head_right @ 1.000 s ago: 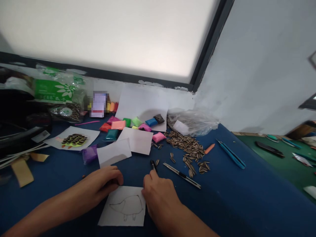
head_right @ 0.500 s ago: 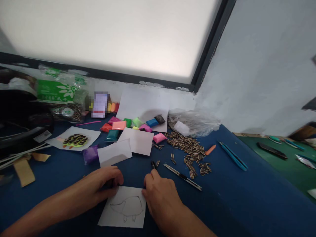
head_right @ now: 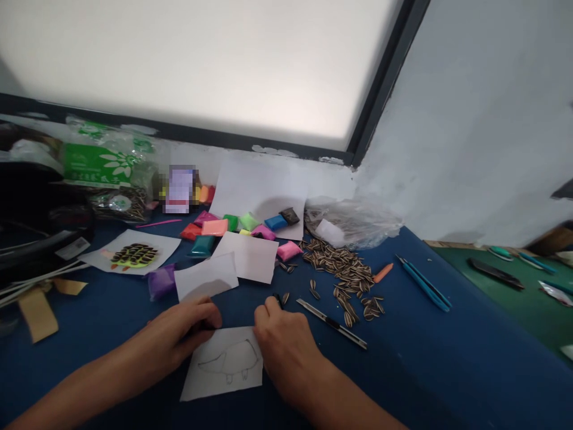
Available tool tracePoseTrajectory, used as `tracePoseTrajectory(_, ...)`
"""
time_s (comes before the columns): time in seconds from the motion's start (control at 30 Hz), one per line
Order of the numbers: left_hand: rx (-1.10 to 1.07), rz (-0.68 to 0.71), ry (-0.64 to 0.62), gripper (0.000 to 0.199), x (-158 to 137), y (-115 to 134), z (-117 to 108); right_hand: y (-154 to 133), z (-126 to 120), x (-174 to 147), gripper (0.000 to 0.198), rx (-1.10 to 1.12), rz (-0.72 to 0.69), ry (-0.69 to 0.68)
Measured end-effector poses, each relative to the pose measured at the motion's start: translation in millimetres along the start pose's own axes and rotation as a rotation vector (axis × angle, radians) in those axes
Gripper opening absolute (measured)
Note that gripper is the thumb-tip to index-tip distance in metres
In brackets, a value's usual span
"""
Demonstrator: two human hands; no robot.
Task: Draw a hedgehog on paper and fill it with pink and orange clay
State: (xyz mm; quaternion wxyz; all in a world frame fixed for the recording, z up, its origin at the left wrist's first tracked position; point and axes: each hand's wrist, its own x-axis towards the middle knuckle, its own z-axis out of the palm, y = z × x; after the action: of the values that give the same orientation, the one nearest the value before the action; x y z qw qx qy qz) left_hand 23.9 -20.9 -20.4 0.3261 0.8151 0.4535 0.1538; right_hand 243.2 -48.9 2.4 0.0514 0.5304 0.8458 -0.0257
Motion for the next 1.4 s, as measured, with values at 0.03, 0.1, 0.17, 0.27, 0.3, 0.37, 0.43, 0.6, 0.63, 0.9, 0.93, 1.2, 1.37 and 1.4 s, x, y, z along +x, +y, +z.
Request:
tracePoseTrajectory(0.03, 0.017, 0.006, 0.018, 0.017, 1.2, -0.8, 1.2, -0.2, 1.1, 1.4, 0.016, -0.005, -0.002, 0.006)
tracePoseTrajectory(0.1, 0.027, 0.015, 0.035, 0.016, 3.0, -2.3, 3.0, -0.9, 3.5, 2.9, 0.017, -0.013, -0.003, 0.018)
tracePoseTrajectory(0.17, 0.019, 0.024, 0.037, 0.014, 3.8, -3.4, 3.7, -1.2, 5.0, 3.0, 0.016, -0.015, 0.011, 0.028)
tracePoseTrajectory(0.27, 0.016, 0.016, 0.029, 0.015, 3.7, -3.5, 3.0, 0.5, 2.3, 0.4, 0.01, -0.015, 0.056, 0.046)
tracePoseTrajectory(0.3, 0.019, 0.011, 0.025, 0.016, 3.5, -3.3, 2.4, 2.0, -0.3, -1.0, 0.008, -0.015, 0.081, 0.048)
tracePoseTrajectory(0.37, 0.024, 0.005, 0.013, 0.017, 3.4, -3.1, 1.1, 6.5, -7.7, -4.5, 0.008, -0.013, 0.155, 0.027)
tracePoseTrajectory(0.43, 0.019, 0.011, 0.009, 0.018, 3.7, -3.2, 0.0, 12.1, -15.8, -8.8, 0.01, -0.007, 0.252, -0.055)
tracePoseTrajectory(0.6, -0.012, -0.018, -0.029, 0.018, 3.9, -0.8, -3.5, 20.6, -24.2, -17.9, 0.024, 0.021, 0.328, -0.169)
tracePoseTrajectory(0.63, -0.019, -0.036, -0.045, 0.017, 3.2, 0.7, -5.0, 20.7, -23.5, -18.6, 0.026, 0.033, 0.327, -0.177)
tracePoseTrajectory(0.9, -0.062, -0.162, -0.198, 0.035, -10.8, 13.8, -20.4, 28.0, -24.2, -18.1, 0.031, 0.196, 0.359, -0.143)
tracePoseTrajectory(0.93, -0.059, -0.169, -0.205, 0.036, -11.5, 13.8, -20.3, 29.3, -24.6, -18.2, 0.034, 0.287, 0.342, -0.115)
tracePoseTrajectory(1.2, -0.034, -0.161, -0.205, 0.039, -8.1, 13.4, -14.7, 4.5, -5.4, -16.6, 0.026, 1.532, 0.256, -0.083)
tracePoseTrajectory(1.37, -0.038, -0.154, -0.201, 0.04, -6.2, 16.6, -16.7, -13.6, 11.8, -15.4, 0.033, 1.614, 0.255, 0.09)
tracePoseTrajectory(1.4, -0.034, -0.159, -0.206, 0.04, -6.3, 17.0, -17.2, -14.9, 14.8, -15.3, 0.035, 1.616, 0.253, 0.111)
